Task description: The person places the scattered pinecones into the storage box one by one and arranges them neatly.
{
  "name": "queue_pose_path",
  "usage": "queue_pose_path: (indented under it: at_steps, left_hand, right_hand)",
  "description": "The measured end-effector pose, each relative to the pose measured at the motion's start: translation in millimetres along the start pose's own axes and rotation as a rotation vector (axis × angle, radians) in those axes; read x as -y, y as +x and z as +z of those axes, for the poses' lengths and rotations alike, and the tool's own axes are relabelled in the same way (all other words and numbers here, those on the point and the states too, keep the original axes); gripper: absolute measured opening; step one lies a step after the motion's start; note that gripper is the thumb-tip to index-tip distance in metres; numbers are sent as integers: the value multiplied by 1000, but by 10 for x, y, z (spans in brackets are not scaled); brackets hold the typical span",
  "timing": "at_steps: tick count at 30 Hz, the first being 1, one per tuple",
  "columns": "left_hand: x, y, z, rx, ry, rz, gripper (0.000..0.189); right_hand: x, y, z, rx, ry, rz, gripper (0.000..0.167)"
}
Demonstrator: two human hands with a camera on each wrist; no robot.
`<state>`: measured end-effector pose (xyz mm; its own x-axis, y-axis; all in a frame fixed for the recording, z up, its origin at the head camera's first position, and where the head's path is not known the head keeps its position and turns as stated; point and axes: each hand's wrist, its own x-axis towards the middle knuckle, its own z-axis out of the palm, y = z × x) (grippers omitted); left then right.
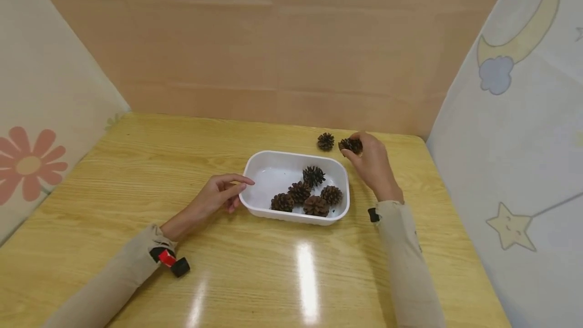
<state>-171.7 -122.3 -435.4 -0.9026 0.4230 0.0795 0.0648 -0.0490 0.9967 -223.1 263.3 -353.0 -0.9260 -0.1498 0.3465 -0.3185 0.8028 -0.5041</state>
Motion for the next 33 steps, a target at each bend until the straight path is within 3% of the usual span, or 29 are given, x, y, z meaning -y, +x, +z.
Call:
queue_pose_path:
  at_steps: [15,24,33]
  left_hand:
    - [-9,2,4,-5,28,-8,25]
    - [-26,-44,-31,-24,34,-15,26]
    - [-35,-59,-51,-8,27,-4,28]
  right_hand:
    - [355,-61,69,-23,-19,-128,40]
    - [671,-80,213,67,42,-148,46]
    - [882,-110,395,130,117,-219,42]
